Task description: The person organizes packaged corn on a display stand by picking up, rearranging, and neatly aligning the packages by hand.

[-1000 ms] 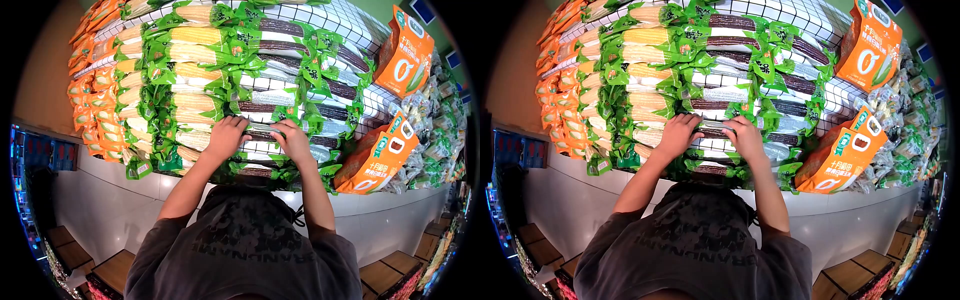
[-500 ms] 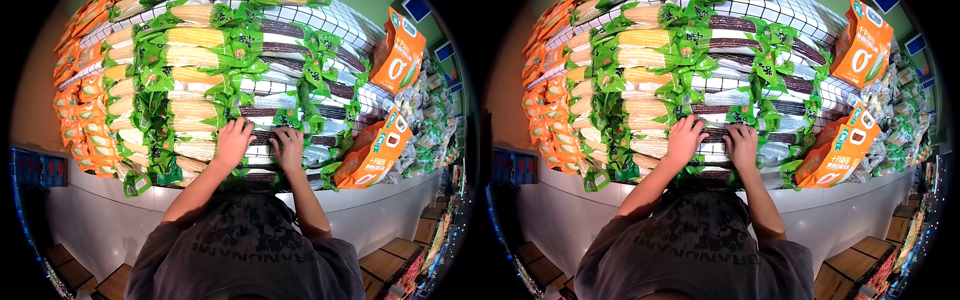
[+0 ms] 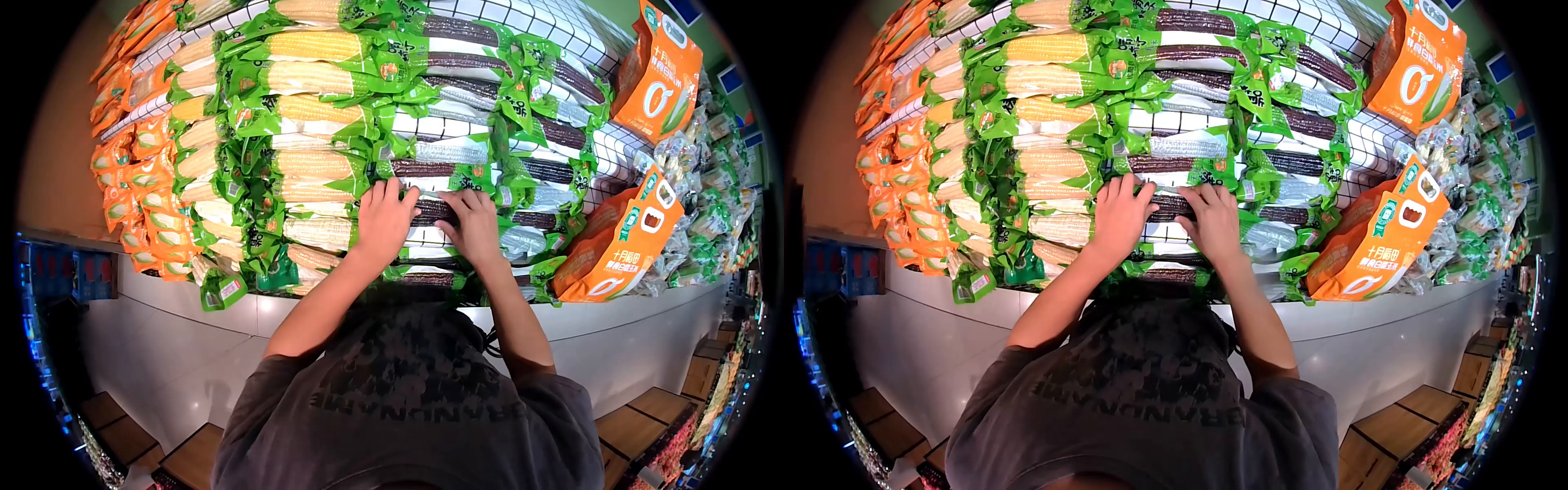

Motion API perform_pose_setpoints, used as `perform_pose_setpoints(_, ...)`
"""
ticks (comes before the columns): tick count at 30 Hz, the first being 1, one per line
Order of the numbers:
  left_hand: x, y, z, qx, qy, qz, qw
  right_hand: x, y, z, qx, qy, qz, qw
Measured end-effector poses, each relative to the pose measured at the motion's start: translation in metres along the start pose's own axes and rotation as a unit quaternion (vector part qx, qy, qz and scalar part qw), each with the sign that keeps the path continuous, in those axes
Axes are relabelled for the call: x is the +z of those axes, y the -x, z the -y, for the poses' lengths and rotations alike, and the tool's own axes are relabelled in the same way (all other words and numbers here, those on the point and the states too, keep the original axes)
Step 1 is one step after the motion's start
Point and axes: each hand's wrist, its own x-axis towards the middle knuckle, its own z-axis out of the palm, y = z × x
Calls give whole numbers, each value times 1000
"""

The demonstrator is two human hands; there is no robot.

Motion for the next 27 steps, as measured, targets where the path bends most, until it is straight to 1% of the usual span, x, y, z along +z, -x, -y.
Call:
perform_pose_setpoints(1,-2,0,-2,-8,-3,-3,1000,0,0,3,-22,13,-8,1000)
perform_pose_setpoints(3,-7,4,-9,-10,-1,-11,1000,8,0,1,-29,15,-13,999)
perform_pose_setpoints(5,-8,10,-19,41,-69,-128,989,10,-3,-1,-6,35,-2,999)
perform_pose_setpoints(6,-9,20,-25,78,-9,-130,988,8,-5,-3,-17,24,-8,1000)
perform_pose_setpoints(7,-6,29,-29,107,116,-86,984,7,-6,-4,-17,23,-8,1000)
perform_pose_setpoints(8,-3,41,-37,76,198,-16,977,7,-7,-5,-22,22,-7,999)
perform_pose_setpoints(9,1,50,-43,42,276,53,959,7,-8,-5,-28,21,-5,999)
perform_pose_setpoints(10,11,55,-48,-62,410,102,904,4,-10,-4,-31,22,8,999)
perform_pose_setpoints(11,28,60,-49,-164,532,144,818,2,-12,-4,-34,20,10,999)
perform_pose_setpoints(12,70,75,-43,-235,617,144,737,1,-14,-4,-33,21,22,999)
perform_pose_setpoints(13,70,70,-41,-378,713,155,570,0,-14,-4,-32,22,34,999)
perform_pose_setpoints(15,69,64,-49,-496,747,40,440,-2,-16,-5,-38,17,43,998)
perform_pose_setpoints(16,65,59,-47,-506,763,33,400,-3,-18,-6,-52,26,47,997)
perform_pose_setpoints(17,66,58,-45,-494,782,32,378,-2,-17,-7,-64,33,53,996)
perform_pose_setpoints(19,74,48,-44,-543,772,16,330,0,-14,-6,-68,42,58,995)
perform_pose_setpoints(21,75,39,-50,-542,777,9,321,5,-12,-7,-101,53,28,993)
perform_pose_setpoints(23,69,31,-59,-572,770,-6,285,11,-12,-7,-105,60,23,992)
perform_pose_setpoints(24,73,33,-62,-569,763,-12,306,13,-13,-6,-95,52,26,994)
perform_pose_setpoints(27,79,37,-65,-559,766,-20,318,12,-16,-5,-78,49,33,995)
